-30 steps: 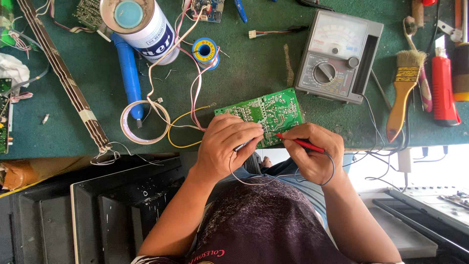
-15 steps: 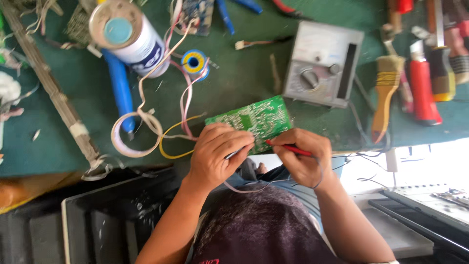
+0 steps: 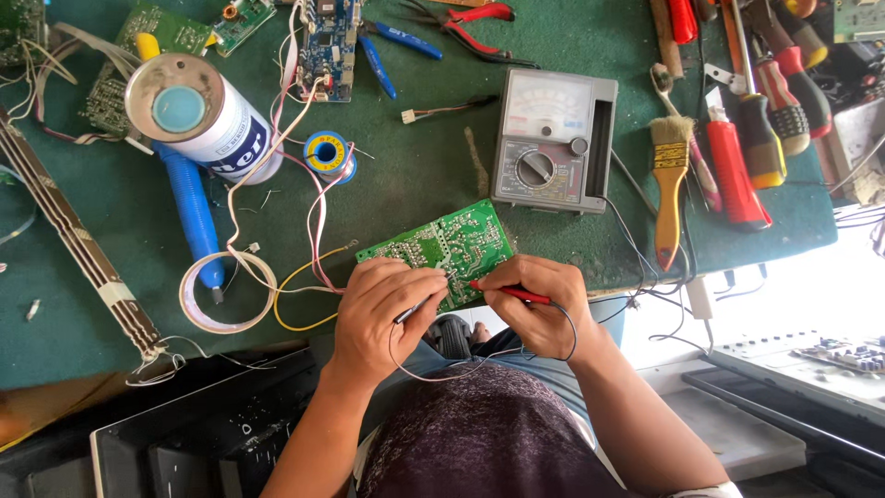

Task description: The person uses a multimeter to test various points on a green circuit board, moving the probes across different components. They then pick up a smaller brown circuit board, test it, and return to the green board. Finally, they handle a blue circuit board, connecting wires to it.

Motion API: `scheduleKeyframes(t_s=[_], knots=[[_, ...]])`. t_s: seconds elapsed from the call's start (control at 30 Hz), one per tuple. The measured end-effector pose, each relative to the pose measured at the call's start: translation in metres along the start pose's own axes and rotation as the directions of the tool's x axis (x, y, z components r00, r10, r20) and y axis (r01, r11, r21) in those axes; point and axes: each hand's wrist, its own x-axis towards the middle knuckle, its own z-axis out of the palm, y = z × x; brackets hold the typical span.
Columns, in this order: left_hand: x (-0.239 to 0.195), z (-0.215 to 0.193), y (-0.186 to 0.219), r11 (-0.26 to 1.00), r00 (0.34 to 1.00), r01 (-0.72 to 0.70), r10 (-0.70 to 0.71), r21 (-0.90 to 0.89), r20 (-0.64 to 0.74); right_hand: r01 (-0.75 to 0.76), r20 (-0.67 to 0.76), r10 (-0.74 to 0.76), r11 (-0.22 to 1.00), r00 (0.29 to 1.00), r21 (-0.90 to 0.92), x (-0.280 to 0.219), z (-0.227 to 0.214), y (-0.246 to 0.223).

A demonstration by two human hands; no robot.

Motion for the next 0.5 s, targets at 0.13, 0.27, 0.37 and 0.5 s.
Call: scheduleKeyframes(t_s=[0.13, 0.27, 0.37, 0.5], knots=[[0.003, -0.001, 0.002, 1.0, 1.0, 0.006, -0.006, -0.01, 0.006, 0.007, 0.002, -0.007, 1.0, 1.0, 0.004, 0.0, -0.001, 0.001], [0.005, -0.003, 0.004, 1.0, 1.0, 0.01, -0.01, -0.02, -0.007, 0.009, 0.021, -0.008, 0.999, 1.0, -0.047, 0.006, -0.001, -0.008], [-0.001, -0.001, 0.001, 1.0, 1.0, -0.004, 0.004, 0.003, -0.018, -0.016, 0.035, 0.019, 0.998, 0.999, -0.067, 0.003, -0.001, -0.005], [-0.012, 0.001, -0.004, 0.992, 0.994, 0.083, -0.089, -0.097, -0.064, -0.053, 0.026, 0.056, 0.994, 0.998, -0.096, -0.006, -0.002, 0.005]])
